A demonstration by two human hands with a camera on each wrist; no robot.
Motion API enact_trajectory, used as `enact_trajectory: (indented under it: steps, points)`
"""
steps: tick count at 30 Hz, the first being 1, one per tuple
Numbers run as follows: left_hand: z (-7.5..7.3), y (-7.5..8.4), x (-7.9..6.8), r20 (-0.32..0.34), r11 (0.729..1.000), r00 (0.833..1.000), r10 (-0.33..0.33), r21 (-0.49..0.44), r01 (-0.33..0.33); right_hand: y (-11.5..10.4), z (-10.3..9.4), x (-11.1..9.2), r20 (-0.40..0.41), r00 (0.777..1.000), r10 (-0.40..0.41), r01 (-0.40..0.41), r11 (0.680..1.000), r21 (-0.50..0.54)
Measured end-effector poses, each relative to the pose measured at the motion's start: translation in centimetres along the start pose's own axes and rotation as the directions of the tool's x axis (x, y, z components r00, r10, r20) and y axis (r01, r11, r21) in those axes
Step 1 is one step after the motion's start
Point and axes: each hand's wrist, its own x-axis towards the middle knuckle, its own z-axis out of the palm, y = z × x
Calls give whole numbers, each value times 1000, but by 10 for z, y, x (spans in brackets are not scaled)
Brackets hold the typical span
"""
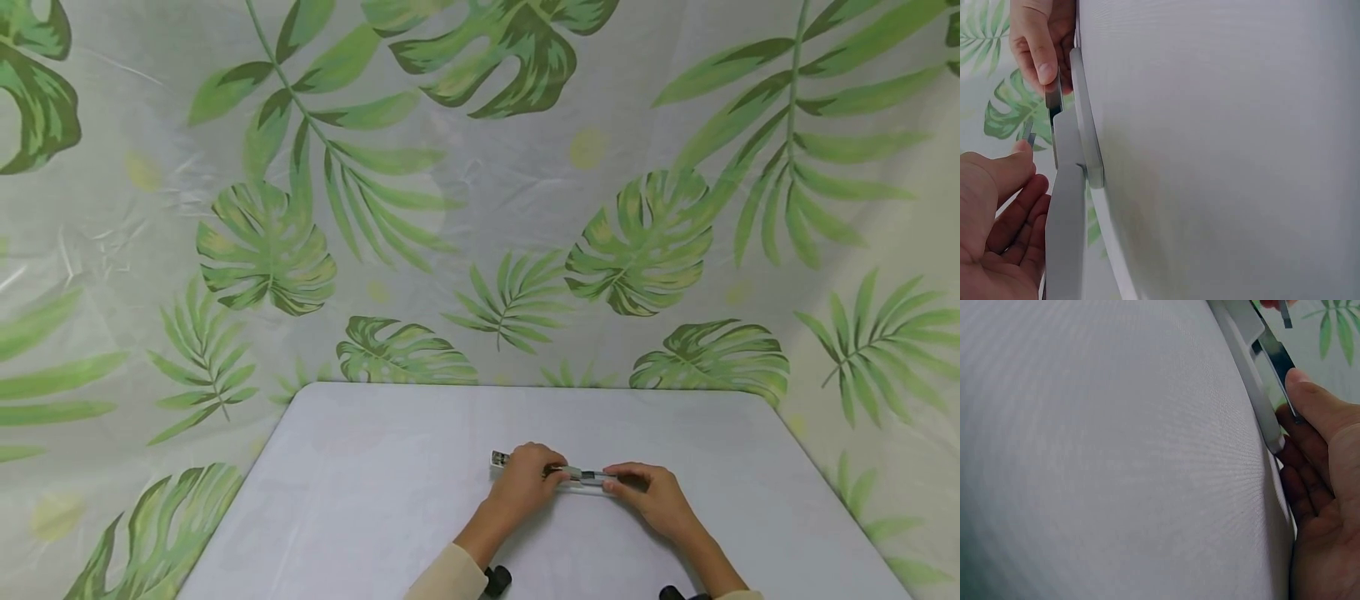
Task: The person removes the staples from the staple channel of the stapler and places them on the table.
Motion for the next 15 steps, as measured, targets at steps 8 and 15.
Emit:
enact_trajectory:
  steps: [8,15]
  points:
    - [-12,-6,-7,-39,998,999,-14,-61,12,-2,0,-1,-1,1000,7,-7,1000,-7]
    - [-20,-15,-12,-54,996,998,-39,-80,35,-4,-1,-2,-3,1000,11,-11,1000,-3]
